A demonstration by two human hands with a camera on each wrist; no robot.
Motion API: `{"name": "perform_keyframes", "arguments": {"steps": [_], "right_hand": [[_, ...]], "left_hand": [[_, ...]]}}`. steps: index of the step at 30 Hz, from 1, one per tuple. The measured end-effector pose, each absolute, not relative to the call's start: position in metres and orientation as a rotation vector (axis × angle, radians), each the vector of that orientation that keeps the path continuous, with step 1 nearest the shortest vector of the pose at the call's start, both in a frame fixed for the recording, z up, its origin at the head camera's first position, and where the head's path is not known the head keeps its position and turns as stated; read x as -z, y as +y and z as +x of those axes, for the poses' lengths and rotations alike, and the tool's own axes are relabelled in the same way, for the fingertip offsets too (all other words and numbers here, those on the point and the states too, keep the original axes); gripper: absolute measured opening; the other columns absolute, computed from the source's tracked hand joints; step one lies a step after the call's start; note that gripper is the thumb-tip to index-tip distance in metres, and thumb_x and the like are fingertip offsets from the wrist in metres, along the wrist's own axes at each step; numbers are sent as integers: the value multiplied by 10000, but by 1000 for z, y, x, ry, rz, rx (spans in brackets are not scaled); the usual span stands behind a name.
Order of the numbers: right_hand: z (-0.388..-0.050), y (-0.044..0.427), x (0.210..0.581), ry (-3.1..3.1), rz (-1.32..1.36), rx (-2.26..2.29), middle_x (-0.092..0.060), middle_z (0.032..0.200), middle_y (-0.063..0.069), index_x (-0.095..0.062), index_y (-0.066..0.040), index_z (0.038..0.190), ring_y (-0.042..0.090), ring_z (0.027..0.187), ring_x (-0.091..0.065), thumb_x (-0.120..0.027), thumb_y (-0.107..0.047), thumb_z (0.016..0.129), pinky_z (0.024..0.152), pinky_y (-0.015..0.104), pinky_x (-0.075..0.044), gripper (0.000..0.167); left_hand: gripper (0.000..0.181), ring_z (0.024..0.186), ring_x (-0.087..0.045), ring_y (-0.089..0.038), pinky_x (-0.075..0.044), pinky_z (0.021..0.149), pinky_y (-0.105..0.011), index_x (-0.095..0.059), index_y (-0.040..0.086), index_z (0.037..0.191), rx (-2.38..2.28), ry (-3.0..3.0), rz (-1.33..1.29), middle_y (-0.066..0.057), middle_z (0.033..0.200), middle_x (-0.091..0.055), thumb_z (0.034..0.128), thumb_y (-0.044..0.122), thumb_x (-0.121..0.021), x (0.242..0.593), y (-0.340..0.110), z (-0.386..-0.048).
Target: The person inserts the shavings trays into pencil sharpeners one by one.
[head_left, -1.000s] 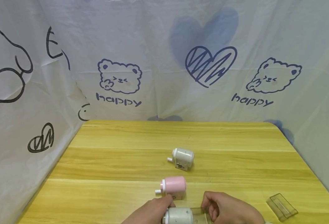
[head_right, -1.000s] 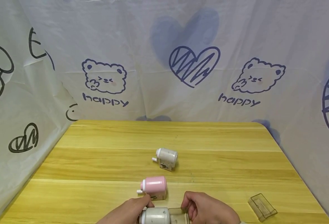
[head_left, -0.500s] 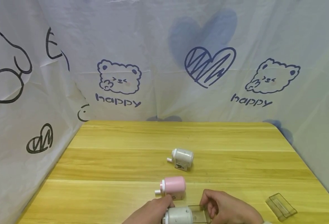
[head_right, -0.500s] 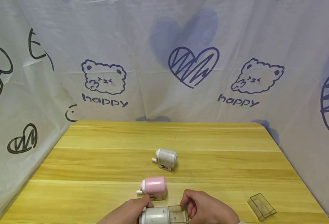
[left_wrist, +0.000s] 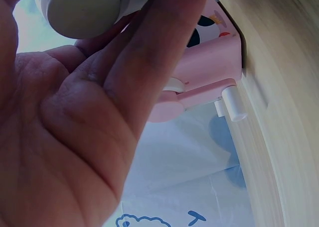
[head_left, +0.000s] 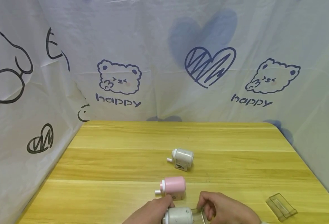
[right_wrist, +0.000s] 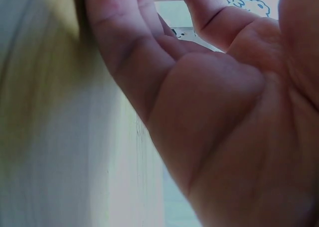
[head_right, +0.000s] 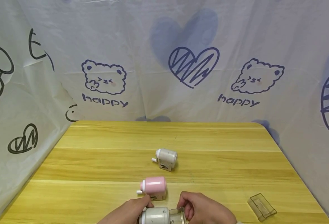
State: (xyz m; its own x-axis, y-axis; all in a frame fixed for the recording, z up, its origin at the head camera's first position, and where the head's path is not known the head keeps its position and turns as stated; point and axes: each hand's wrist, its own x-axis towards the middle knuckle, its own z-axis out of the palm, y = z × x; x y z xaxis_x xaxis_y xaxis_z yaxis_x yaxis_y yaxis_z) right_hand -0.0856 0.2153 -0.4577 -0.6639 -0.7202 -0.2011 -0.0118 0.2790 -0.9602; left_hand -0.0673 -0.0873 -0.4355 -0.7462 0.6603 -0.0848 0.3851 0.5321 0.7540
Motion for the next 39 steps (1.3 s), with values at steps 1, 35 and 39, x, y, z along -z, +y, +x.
{"name": "perform_keyframes", "arguments": {"steps": [1, 35, 39], "right_hand": [[-86, 215, 458, 1910, -655, 1434, -563, 838, -16, -605, -26, 1110, 26, 734, -509, -796, 13, 839, 653, 152, -456, 333], [-85, 210, 463, 1891, -637, 1474, -560, 814, -11, -608, -13, 1112, 42, 728, -521, -762, 81, 808, 655, 157, -459, 353], [-84, 208, 461, 1801, -550, 1531, -551, 827, 16, -610, 25, 1114, 90, 743, -508, -758, 68, 833, 667, 163, -456, 320]], "left_hand": [[500, 793, -584, 28, -529, 688, -224, -566, 179, 1092, -1055, 2415, 860, 158, 946, -617, 762, 284, -927, 436, -87, -67], [476, 765, -582, 27, -522, 672, -212, -580, 181, 1084, -1082, 2405, 860, 156, 928, -621, 774, 307, -919, 438, -87, -68], [478, 769, -585, 27, -522, 673, -213, -582, 178, 1089, -1085, 2398, 864, 154, 936, -628, 773, 295, -921, 438, -87, -68]]}}
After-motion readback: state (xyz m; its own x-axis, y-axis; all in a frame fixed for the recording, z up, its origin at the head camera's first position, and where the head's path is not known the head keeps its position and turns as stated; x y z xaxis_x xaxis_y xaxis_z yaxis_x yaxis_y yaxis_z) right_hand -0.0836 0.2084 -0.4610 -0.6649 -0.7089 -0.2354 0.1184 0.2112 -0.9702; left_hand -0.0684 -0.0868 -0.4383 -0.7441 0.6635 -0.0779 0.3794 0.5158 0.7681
